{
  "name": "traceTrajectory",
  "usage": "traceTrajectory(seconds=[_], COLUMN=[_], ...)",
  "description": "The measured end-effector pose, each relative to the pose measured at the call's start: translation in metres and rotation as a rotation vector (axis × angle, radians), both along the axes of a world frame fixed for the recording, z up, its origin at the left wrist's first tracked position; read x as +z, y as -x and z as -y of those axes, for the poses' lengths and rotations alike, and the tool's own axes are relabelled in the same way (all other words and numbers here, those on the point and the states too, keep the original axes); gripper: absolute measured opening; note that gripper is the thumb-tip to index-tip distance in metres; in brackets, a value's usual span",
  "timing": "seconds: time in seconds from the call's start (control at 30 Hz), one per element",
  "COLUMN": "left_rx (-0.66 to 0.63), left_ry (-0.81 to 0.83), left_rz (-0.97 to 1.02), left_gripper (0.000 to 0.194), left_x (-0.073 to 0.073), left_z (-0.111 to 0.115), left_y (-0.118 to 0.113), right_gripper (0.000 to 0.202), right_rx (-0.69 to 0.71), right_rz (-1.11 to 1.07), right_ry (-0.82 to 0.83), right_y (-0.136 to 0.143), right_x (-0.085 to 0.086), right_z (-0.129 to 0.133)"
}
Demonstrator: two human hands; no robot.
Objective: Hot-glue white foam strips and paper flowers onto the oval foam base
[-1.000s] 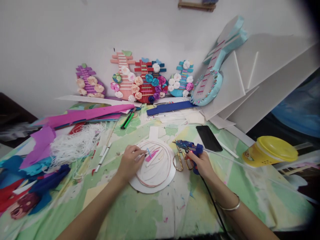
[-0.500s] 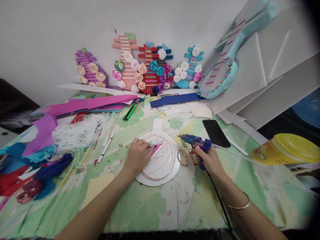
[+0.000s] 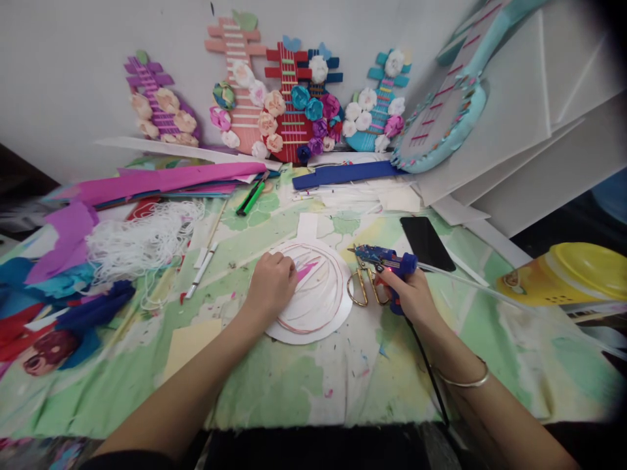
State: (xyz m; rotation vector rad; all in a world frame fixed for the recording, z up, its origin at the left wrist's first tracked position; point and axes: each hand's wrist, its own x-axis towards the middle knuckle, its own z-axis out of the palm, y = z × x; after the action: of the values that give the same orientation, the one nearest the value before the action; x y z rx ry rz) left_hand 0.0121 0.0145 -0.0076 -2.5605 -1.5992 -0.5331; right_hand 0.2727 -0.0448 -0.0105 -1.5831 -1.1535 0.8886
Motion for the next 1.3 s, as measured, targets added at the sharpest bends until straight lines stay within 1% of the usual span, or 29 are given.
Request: traceTrajectory(seconds=[0.13, 0.23, 0.4, 0.53, 0.67, 0.83, 0.9, 0.97, 1.03, 1.1, 1.2, 1.3], left_rx=[-0.036, -0.061, -0.078, -0.077, -0.065, -0.089, -0.12, -0.191, -0.286, -0.358, -0.38, -0.391], left_ry=[-0.026, -0.016, -0.004, 0.017, 0.054, 0.114, 0.111, 0.104, 0.093, 0.062, 0.007, -0.041], left_rz=[0.015, 0.077, 0.181, 0.21, 0.243, 0.35, 0.405, 0.44, 0.433, 0.381, 0.316, 0.302], left_gripper=[0.012, 0.008, 0.006, 0.008, 0.01, 0.011, 0.012, 0.012, 0.013, 0.015, 0.018, 0.022], left_x=[-0.005, -0.008, -0.004, -0.001, -0.002, -0.004, -0.002, 0.0, 0.002, 0.002, 0.001, 0.001], left_z=[-0.001, -0.003, -0.004, -0.004, -0.005, -0.008, -0.008, -0.005, -0.001, 0.003, 0.009, 0.011], left_y=[0.004, 0.005, 0.007, 0.008, 0.008, 0.011, 0.012, 0.01, 0.006, 0.001, -0.005, -0.007], right_gripper=[0.029, 0.029, 0.03, 0.029, 0.03, 0.03, 0.031, 0.032, 0.033, 0.034, 0.036, 0.036], right_rx=[-0.014, -0.002, 0.034, 0.047, 0.043, 0.054, 0.056, 0.058, 0.066, 0.077, 0.084, 0.078], right_rz=[0.01, 0.009, -0.021, -0.04, -0.036, -0.03, -0.026, -0.023, -0.023, -0.02, -0.007, 0.013], right_ry=[-0.007, -0.005, -0.004, 0.0, 0.016, 0.02, 0.016, 0.011, 0.011, 0.013, 0.005, -0.014], right_y=[0.0, 0.002, 0.007, 0.007, 0.004, 0.005, 0.005, 0.006, 0.006, 0.005, 0.004, 0.004], right_x=[0.0, 0.004, 0.011, 0.008, 0.004, 0.006, 0.007, 0.007, 0.004, 0.001, -0.001, 0.0], right_z=[0.0, 0.001, 0.002, 0.002, 0.001, 0.001, 0.001, 0.001, 0.002, 0.002, 0.003, 0.004])
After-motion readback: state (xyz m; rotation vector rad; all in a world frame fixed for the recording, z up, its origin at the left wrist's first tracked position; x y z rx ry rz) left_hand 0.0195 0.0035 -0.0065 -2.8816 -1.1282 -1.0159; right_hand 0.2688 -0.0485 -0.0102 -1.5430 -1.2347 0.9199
